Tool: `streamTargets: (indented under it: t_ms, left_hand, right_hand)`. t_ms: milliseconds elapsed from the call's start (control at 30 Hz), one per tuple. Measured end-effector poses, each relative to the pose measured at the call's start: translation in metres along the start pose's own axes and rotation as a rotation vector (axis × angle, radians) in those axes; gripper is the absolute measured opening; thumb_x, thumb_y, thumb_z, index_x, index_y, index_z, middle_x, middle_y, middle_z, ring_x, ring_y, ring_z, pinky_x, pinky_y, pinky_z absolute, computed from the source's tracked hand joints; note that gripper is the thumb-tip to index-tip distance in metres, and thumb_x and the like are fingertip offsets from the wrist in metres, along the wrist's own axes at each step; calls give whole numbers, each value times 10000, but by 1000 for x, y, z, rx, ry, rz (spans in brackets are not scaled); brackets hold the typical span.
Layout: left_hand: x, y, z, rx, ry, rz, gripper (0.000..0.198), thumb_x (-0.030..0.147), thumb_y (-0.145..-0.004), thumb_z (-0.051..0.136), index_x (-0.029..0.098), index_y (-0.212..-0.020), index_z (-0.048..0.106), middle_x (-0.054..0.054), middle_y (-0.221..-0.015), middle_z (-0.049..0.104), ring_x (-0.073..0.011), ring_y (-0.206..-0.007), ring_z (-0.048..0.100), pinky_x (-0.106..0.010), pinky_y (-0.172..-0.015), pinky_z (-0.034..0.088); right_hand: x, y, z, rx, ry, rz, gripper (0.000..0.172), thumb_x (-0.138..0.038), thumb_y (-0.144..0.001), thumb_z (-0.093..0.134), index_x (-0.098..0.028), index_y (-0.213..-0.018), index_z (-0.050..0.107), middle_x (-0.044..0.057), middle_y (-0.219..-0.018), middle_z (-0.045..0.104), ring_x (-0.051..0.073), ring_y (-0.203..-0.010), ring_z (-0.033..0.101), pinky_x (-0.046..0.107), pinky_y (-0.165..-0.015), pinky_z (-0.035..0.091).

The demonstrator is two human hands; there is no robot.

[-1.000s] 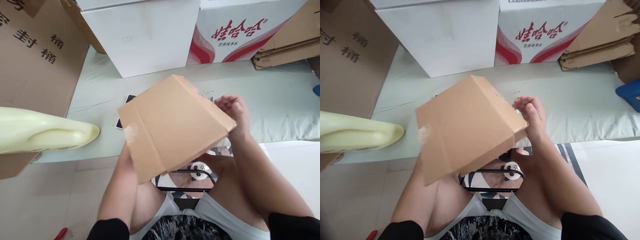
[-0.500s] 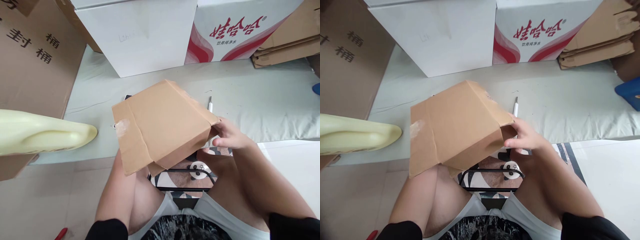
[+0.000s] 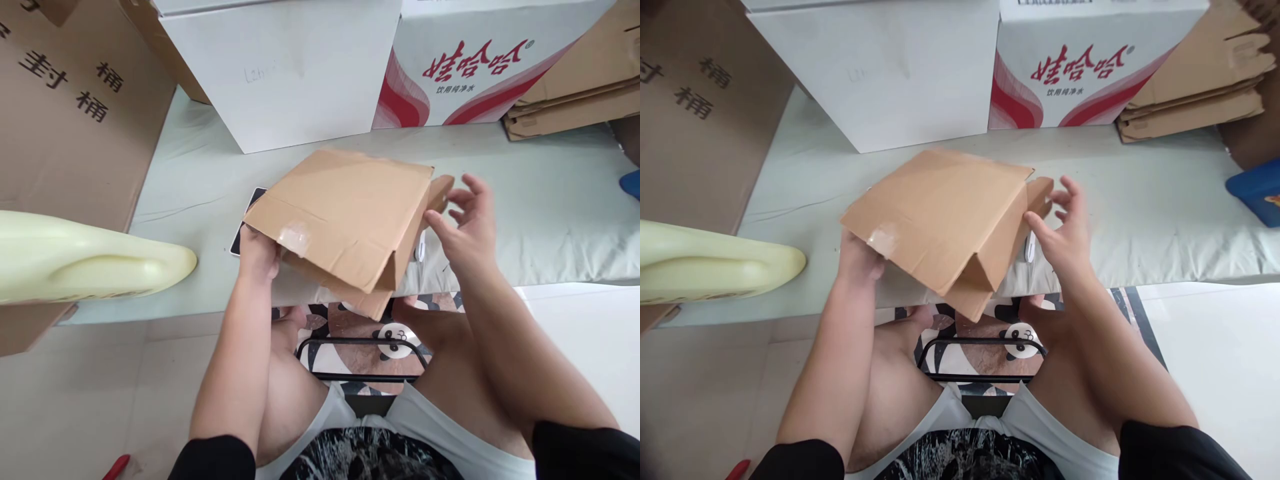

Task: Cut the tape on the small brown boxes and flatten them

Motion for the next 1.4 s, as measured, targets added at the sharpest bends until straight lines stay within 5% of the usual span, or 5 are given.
streamTargets:
  t_ms: [300,567,800,1067,1400]
  left_hand:
    - [-15,2,-2,146,42,0,380,422,-736,861,284,-1056,709,-46,-1181,776,-251,-1197,725,-404,-939,655]
    - [1,44,40,87,-235,304,385,420,-905,760,267,-1254,706,-70,-1276,749,-259,-1296,688,-402,-1100,582]
    - [14,70,61,77,-345,437,262,420,-987,672,226,-1159,709,-84,-1160,724,-237,-1228,692,-388,-1093,559]
    - [-12,41,59,-238,-41,160,519,524,-875,580,393,-1377,573,-67,-1463,601,-305,-1309,669,-453,-1031,599]
    - [-26,7,40,-143,-9,-202,611,723,-763,661,336,-1235,677,-43,-1605,476,-338,-1536,398,-352,-933,584]
  right_hand:
    - [-69,43,37,-375,18,-145,818,-581,-896,709,-390,-1595,329,133,-1697,364,386,-1550,438,646,-1154,500]
    - [-36,18,41,-119,225,-79,929,-489,-726,866,-292,-1524,433,176,-1580,484,391,-1327,629,620,-1039,589]
    - [-20,-5,35,12,395,-103,534,-385,-792,731,-255,-1305,656,178,-1419,637,414,-1305,634,645,-1062,549]
    - [13,-18,-13,246,179,-27,321,-510,-966,563,-224,-863,667,77,-792,713,296,-810,730,508,-773,635]
    - [2,-15,-5,136,-370,-103,397,-545,-709,873,-307,-978,705,38,-1021,744,258,-975,740,449,-930,614]
Point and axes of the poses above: each hand's wrist, its own y-axis away from the middle knuckle, its own z-axis out of the palm, x = y × z, the point moved 8 cm from there along -y, towards the middle knuckle
